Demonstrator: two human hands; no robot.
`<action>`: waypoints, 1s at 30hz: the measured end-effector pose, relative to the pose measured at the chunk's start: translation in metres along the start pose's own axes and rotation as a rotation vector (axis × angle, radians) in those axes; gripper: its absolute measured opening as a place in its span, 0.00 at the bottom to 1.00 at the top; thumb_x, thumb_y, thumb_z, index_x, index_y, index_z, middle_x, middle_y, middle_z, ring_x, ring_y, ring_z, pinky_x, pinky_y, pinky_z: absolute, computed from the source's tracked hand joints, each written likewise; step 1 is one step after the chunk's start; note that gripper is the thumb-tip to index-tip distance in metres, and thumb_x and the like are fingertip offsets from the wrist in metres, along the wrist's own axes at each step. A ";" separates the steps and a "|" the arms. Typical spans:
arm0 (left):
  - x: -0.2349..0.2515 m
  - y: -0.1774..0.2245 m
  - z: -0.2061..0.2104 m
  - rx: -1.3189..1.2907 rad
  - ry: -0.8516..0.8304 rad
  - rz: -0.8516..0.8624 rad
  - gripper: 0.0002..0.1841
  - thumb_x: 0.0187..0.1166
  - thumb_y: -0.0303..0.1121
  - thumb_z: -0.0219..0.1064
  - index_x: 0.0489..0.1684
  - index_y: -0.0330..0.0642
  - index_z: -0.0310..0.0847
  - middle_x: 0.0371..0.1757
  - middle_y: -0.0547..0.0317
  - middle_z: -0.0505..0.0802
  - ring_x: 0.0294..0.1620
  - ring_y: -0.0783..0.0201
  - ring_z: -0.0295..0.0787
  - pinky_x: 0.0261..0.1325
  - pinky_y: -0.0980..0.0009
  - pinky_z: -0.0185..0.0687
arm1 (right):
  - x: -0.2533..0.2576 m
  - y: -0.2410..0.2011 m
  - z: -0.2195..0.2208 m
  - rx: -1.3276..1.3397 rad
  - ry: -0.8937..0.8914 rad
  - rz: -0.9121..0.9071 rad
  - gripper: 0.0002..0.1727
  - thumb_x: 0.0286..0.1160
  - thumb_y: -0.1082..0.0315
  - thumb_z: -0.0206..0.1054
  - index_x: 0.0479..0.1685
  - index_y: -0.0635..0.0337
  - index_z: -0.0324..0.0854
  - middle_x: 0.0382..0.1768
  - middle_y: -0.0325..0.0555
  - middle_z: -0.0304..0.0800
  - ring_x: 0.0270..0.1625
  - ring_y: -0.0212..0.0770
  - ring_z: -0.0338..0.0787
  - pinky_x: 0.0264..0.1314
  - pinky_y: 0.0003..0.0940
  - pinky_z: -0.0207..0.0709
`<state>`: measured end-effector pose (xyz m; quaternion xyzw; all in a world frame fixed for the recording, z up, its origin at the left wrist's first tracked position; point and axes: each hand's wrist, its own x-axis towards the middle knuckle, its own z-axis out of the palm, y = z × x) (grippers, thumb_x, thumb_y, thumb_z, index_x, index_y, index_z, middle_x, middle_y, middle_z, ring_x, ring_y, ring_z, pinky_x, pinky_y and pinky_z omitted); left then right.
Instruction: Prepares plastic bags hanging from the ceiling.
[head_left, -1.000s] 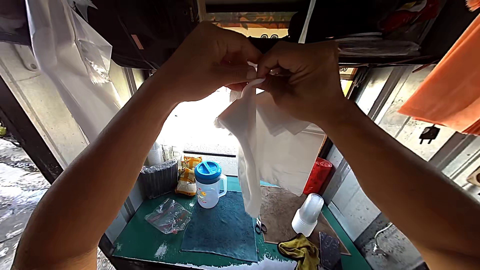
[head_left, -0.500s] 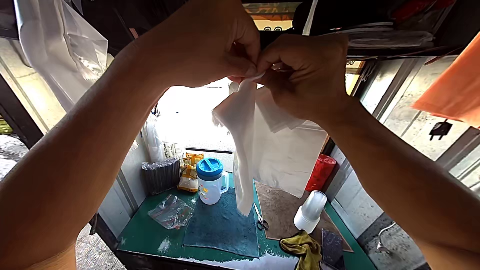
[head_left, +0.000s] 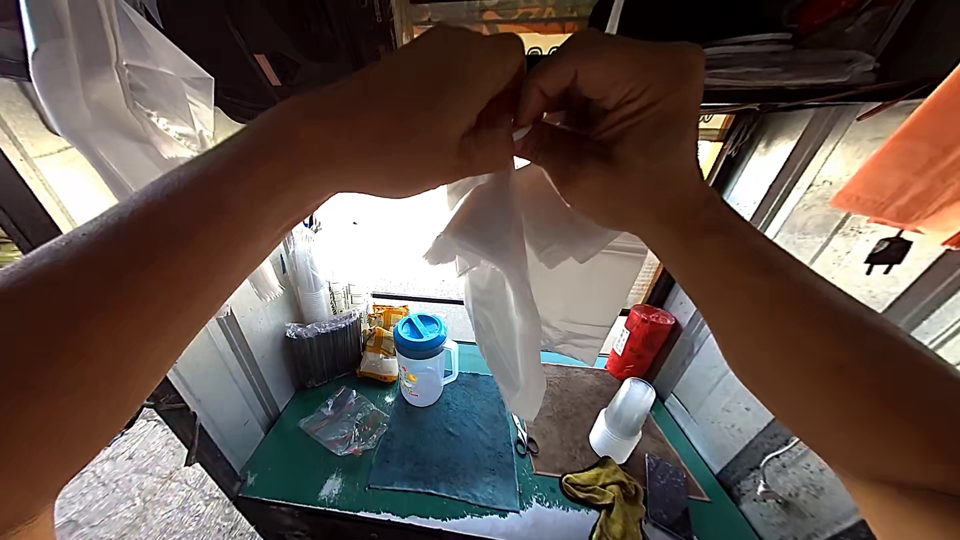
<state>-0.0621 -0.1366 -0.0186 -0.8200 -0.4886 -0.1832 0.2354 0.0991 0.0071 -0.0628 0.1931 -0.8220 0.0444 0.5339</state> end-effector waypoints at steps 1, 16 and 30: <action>-0.002 0.000 0.004 -0.010 0.039 -0.016 0.05 0.81 0.34 0.60 0.43 0.44 0.77 0.30 0.70 0.80 0.29 0.81 0.73 0.33 0.83 0.70 | 0.002 -0.001 -0.001 -0.031 -0.028 0.004 0.02 0.73 0.75 0.70 0.40 0.61 0.85 0.38 0.36 0.90 0.40 0.23 0.88 0.45 0.19 0.85; -0.018 -0.004 0.031 -0.242 0.421 -0.071 0.03 0.83 0.29 0.56 0.42 0.43 0.74 0.30 0.71 0.82 0.26 0.84 0.77 0.31 0.87 0.74 | 0.005 0.000 -0.008 -0.068 -0.072 -0.055 0.06 0.78 0.69 0.70 0.42 0.64 0.86 0.40 0.41 0.83 0.37 0.23 0.78 0.39 0.16 0.75; -0.016 -0.011 0.009 -0.233 0.308 -0.020 0.09 0.88 0.35 0.62 0.48 0.42 0.87 0.35 0.71 0.91 0.34 0.84 0.88 0.41 0.86 0.86 | 0.015 0.001 -0.016 0.054 -0.116 0.125 0.04 0.78 0.69 0.71 0.43 0.58 0.83 0.38 0.33 0.87 0.35 0.21 0.85 0.38 0.15 0.82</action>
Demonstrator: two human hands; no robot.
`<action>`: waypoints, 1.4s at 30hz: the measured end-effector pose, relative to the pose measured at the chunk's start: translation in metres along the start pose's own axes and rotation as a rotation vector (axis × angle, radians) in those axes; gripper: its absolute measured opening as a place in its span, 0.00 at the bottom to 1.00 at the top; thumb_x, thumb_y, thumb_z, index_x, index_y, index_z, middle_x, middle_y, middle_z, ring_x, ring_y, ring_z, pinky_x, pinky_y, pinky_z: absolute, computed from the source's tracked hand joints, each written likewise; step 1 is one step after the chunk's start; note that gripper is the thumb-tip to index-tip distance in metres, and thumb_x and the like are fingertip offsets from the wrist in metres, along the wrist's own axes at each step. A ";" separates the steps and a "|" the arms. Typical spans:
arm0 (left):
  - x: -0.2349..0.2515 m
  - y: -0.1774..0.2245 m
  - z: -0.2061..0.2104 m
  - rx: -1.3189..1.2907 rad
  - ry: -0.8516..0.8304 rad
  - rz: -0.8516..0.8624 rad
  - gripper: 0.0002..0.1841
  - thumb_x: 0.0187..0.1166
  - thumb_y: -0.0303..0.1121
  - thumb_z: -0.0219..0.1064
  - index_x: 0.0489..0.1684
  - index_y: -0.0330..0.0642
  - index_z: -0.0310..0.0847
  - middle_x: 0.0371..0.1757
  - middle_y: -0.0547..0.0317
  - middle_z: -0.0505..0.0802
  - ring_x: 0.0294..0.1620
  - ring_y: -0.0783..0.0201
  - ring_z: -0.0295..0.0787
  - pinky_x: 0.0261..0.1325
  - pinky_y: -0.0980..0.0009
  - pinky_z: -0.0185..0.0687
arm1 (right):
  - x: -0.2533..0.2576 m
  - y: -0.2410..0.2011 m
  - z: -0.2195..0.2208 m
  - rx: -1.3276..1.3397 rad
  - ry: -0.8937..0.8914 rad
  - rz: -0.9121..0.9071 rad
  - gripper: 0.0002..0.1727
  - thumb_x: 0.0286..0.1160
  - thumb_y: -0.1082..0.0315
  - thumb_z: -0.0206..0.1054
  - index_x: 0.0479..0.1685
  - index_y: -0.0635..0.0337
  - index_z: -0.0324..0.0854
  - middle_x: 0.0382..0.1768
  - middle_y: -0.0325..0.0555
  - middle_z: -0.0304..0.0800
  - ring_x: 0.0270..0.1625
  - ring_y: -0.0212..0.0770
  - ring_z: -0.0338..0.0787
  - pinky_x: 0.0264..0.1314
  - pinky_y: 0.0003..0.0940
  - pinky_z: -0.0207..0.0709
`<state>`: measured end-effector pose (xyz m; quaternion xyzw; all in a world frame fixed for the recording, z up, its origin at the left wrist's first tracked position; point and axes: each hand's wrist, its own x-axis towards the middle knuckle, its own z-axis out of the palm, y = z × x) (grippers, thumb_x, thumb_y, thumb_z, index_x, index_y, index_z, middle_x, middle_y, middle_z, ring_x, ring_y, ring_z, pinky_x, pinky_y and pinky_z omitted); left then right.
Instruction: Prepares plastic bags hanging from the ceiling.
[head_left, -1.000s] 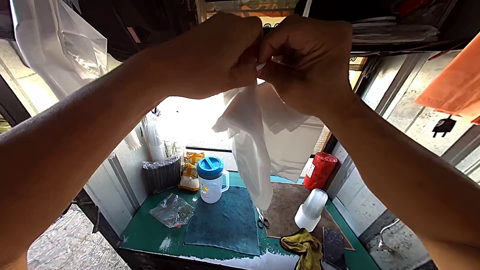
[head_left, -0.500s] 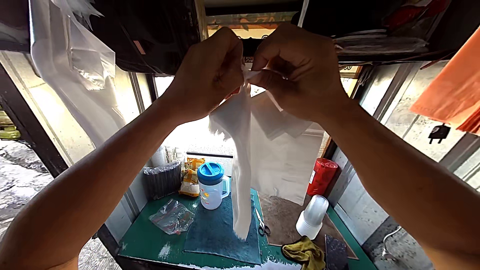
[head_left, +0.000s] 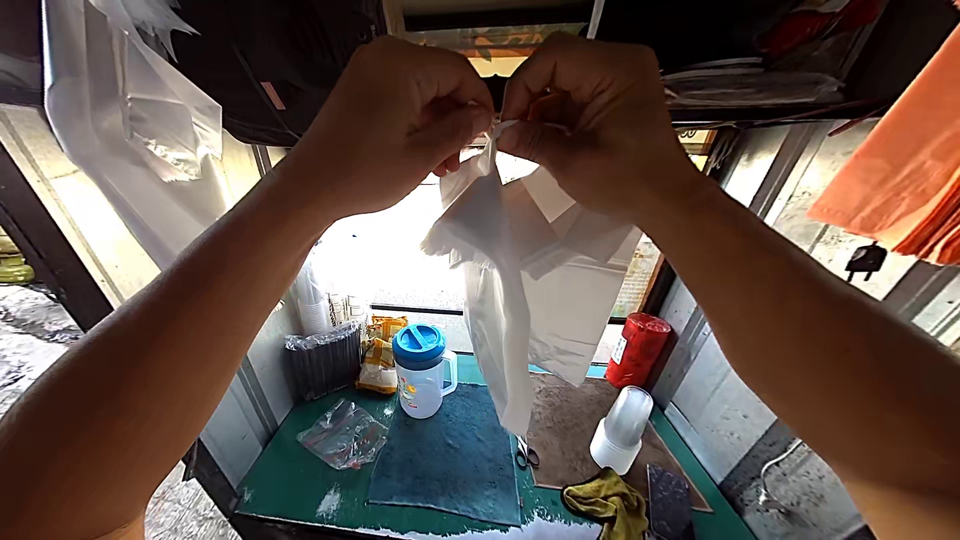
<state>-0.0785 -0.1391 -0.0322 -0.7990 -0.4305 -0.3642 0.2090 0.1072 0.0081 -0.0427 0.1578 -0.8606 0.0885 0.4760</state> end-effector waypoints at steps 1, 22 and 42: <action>0.000 -0.001 0.002 -0.032 0.030 0.008 0.09 0.88 0.34 0.62 0.48 0.41 0.87 0.36 0.70 0.91 0.34 0.82 0.88 0.41 0.85 0.87 | 0.002 0.000 -0.001 0.056 -0.004 0.013 0.03 0.78 0.70 0.71 0.42 0.58 0.82 0.37 0.33 0.86 0.34 0.22 0.85 0.37 0.16 0.83; -0.002 0.014 0.016 -0.512 0.206 -0.233 0.05 0.86 0.25 0.59 0.42 0.39 0.80 0.36 0.61 0.93 0.36 0.67 0.95 0.43 0.68 0.96 | 0.004 -0.008 -0.008 0.199 -0.052 0.063 0.04 0.79 0.73 0.68 0.46 0.60 0.86 0.36 0.31 0.90 0.32 0.21 0.84 0.34 0.16 0.78; -0.020 0.038 0.017 -0.470 0.354 -0.546 0.30 0.61 0.16 0.80 0.64 0.38 0.71 0.44 0.56 0.93 0.38 0.69 0.96 0.42 0.75 0.94 | 0.011 -0.029 0.004 -0.067 -0.099 0.194 0.03 0.77 0.70 0.71 0.45 0.56 0.87 0.35 0.33 0.94 0.33 0.23 0.92 0.39 0.20 0.89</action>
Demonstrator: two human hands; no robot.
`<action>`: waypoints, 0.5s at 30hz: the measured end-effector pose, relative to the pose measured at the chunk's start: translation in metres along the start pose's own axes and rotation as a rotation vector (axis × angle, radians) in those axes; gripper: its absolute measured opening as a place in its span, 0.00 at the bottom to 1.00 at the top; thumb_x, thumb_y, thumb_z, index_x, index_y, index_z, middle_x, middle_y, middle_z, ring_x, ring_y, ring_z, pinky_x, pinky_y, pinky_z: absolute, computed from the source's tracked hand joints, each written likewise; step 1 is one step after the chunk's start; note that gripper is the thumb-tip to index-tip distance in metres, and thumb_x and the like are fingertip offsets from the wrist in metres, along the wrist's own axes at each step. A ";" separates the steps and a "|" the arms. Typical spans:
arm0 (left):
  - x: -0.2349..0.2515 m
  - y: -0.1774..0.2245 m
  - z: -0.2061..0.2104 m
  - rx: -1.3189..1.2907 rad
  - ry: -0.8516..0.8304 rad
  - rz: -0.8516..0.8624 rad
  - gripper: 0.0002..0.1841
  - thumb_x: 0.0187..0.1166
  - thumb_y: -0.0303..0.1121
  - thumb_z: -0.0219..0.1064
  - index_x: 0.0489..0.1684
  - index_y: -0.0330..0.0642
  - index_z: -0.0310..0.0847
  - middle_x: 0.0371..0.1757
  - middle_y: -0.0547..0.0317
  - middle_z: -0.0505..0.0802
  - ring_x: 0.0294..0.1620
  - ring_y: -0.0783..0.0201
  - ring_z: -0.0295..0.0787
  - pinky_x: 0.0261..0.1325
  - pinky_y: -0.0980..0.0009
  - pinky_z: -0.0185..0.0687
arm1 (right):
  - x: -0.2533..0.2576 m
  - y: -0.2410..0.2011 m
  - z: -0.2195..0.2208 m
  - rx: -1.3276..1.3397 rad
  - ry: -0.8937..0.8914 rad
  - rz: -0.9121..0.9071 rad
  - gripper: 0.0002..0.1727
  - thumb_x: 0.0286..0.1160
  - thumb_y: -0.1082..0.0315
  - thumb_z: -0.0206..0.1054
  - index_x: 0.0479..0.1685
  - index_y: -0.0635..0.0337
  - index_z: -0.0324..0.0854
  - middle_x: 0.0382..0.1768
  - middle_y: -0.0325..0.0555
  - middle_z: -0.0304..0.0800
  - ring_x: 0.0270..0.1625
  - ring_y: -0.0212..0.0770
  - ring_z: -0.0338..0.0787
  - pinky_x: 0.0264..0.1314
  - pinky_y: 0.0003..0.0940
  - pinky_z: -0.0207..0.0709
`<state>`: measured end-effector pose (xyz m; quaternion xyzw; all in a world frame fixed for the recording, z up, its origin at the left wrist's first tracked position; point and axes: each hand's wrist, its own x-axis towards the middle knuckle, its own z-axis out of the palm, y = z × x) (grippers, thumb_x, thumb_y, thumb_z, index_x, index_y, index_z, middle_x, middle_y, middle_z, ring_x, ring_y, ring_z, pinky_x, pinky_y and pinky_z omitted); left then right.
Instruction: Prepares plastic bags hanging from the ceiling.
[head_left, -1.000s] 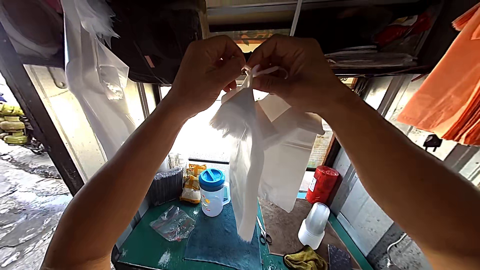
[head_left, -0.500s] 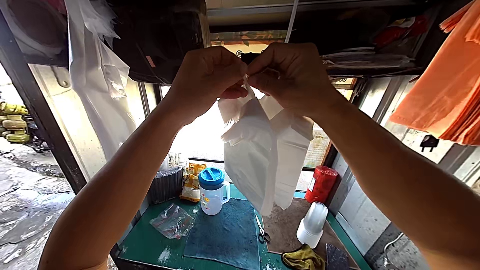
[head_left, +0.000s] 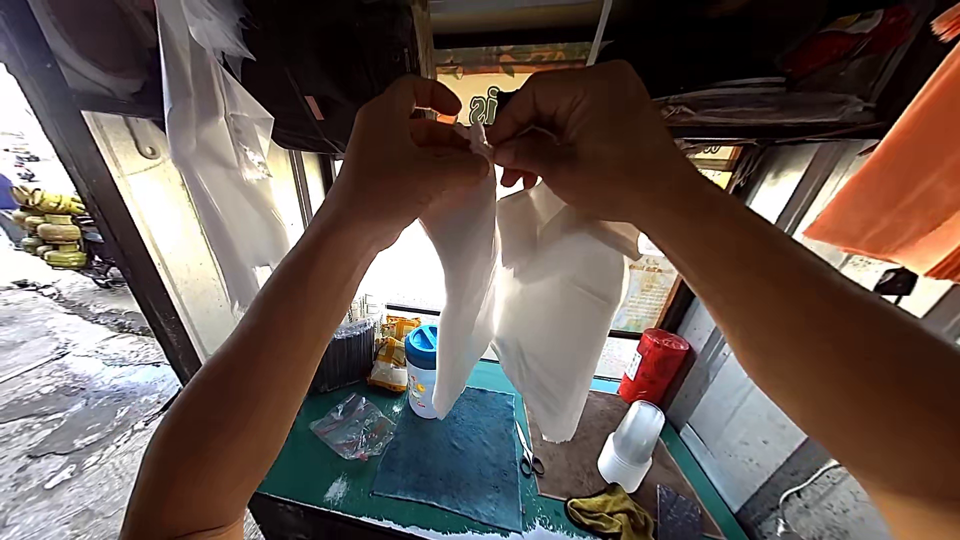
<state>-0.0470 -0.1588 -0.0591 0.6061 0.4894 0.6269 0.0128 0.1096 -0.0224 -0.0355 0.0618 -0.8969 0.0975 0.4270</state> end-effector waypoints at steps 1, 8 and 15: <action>-0.001 0.000 0.000 -0.013 0.006 -0.005 0.31 0.61 0.16 0.80 0.64 0.39 0.71 0.43 0.57 0.93 0.37 0.69 0.95 0.41 0.75 0.94 | -0.001 0.001 0.000 -0.009 0.001 -0.019 0.04 0.78 0.70 0.71 0.45 0.56 0.88 0.36 0.33 0.94 0.34 0.23 0.93 0.41 0.20 0.89; -0.002 -0.004 0.003 -0.084 -0.009 0.008 0.32 0.61 0.13 0.78 0.64 0.39 0.70 0.46 0.55 0.94 0.39 0.67 0.96 0.41 0.74 0.95 | -0.003 -0.001 -0.006 0.054 -0.017 0.012 0.04 0.77 0.73 0.71 0.46 0.60 0.88 0.37 0.36 0.95 0.36 0.26 0.96 0.44 0.23 0.93; -0.001 -0.008 0.006 -0.096 -0.018 0.008 0.32 0.61 0.12 0.77 0.66 0.39 0.69 0.43 0.56 0.92 0.37 0.68 0.95 0.40 0.75 0.94 | -0.005 0.011 -0.009 0.141 -0.012 -0.043 0.03 0.76 0.71 0.73 0.40 0.58 0.84 0.28 0.32 0.89 0.25 0.24 0.87 0.28 0.18 0.84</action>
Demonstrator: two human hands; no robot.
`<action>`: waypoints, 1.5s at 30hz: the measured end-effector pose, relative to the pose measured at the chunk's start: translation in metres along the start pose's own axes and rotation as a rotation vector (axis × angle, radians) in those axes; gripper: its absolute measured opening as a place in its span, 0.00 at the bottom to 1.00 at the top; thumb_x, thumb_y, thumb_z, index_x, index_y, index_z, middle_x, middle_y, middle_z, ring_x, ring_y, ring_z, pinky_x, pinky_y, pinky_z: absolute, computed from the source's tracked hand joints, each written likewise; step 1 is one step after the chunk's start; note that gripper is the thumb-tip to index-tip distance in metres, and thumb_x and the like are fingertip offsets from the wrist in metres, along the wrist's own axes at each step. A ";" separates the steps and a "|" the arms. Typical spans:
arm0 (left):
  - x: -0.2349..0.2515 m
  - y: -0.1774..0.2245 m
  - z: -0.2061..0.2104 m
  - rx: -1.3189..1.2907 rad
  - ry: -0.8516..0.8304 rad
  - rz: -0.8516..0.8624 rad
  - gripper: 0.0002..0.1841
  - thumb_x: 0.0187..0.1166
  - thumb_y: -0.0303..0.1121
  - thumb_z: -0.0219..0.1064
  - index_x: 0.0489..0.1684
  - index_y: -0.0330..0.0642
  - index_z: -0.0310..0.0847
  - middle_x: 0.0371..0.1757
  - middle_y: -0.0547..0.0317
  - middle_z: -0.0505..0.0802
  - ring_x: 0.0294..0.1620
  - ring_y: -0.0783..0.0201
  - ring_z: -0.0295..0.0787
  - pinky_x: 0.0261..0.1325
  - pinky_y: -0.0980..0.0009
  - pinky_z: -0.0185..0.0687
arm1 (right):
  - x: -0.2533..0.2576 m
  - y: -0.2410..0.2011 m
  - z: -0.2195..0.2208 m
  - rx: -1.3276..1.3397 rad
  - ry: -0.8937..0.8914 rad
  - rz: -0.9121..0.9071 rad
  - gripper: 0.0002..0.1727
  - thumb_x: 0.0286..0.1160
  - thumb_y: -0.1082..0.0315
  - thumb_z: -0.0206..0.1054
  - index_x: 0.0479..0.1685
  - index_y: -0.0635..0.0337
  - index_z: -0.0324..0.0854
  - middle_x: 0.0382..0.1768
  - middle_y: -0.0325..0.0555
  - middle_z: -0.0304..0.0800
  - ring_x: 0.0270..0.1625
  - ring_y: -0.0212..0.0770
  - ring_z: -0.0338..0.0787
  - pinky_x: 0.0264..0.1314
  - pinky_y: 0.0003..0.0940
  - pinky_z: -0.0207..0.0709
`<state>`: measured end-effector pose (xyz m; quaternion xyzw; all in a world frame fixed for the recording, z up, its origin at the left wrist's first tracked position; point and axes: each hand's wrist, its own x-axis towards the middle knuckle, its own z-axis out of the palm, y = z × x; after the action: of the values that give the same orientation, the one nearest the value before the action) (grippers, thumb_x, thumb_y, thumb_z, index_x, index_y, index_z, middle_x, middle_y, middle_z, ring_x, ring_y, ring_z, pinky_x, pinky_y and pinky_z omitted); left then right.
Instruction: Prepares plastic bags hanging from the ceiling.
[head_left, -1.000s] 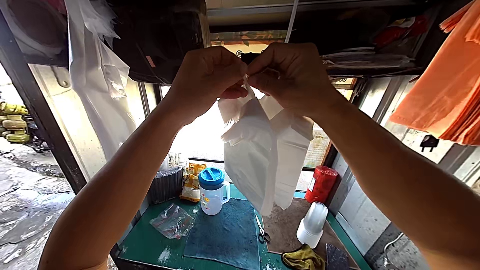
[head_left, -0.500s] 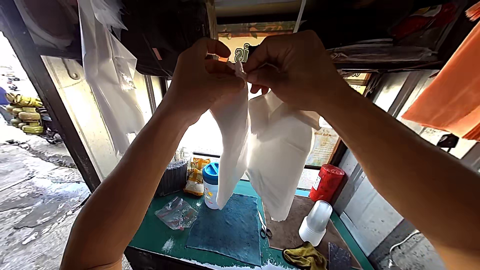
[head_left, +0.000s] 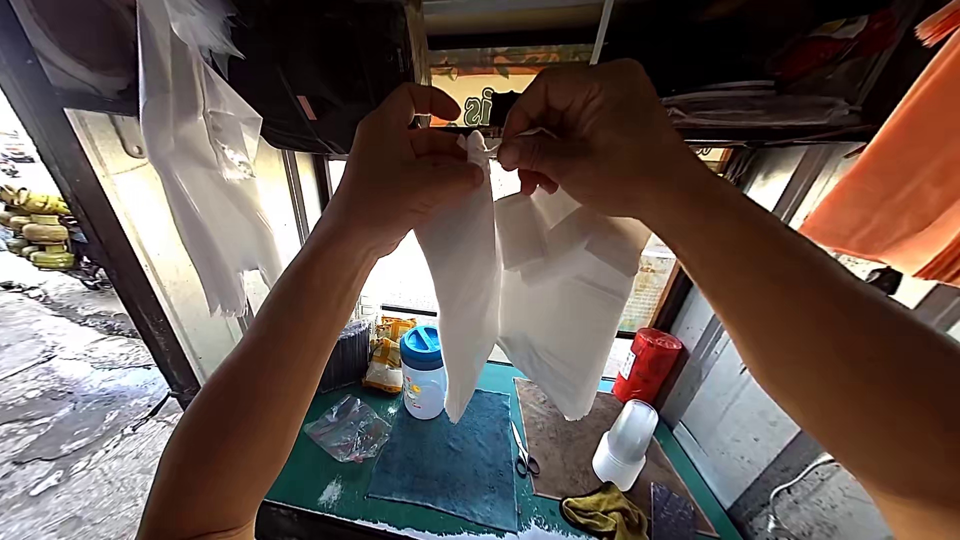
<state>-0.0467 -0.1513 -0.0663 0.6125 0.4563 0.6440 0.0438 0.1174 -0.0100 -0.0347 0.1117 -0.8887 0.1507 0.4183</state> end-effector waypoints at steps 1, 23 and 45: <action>0.000 -0.001 0.000 -0.008 0.002 -0.001 0.32 0.61 0.12 0.77 0.65 0.39 0.69 0.44 0.56 0.92 0.38 0.69 0.95 0.40 0.75 0.94 | -0.001 0.003 0.000 0.013 -0.002 -0.026 0.02 0.76 0.71 0.73 0.39 0.58 0.85 0.29 0.32 0.89 0.26 0.22 0.86 0.29 0.17 0.82; 0.004 -0.010 0.004 -0.052 0.059 0.054 0.18 0.63 0.16 0.78 0.50 0.37 0.81 0.38 0.60 0.93 0.37 0.71 0.93 0.39 0.76 0.92 | 0.000 0.008 0.013 -0.184 0.161 -0.101 0.09 0.82 0.65 0.68 0.50 0.57 0.92 0.42 0.34 0.93 0.41 0.16 0.88 0.47 0.12 0.82; 0.010 -0.008 0.003 0.076 -0.046 0.240 0.23 0.58 0.16 0.81 0.51 0.37 0.78 0.43 0.58 0.94 0.42 0.69 0.96 0.48 0.75 0.94 | 0.010 -0.006 -0.001 0.148 0.024 0.209 0.12 0.69 0.77 0.76 0.50 0.59 0.91 0.33 0.37 0.92 0.28 0.27 0.88 0.30 0.18 0.83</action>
<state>-0.0506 -0.1389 -0.0651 0.6785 0.4029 0.6125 -0.0464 0.1138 -0.0158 -0.0254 0.0471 -0.8769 0.2602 0.4015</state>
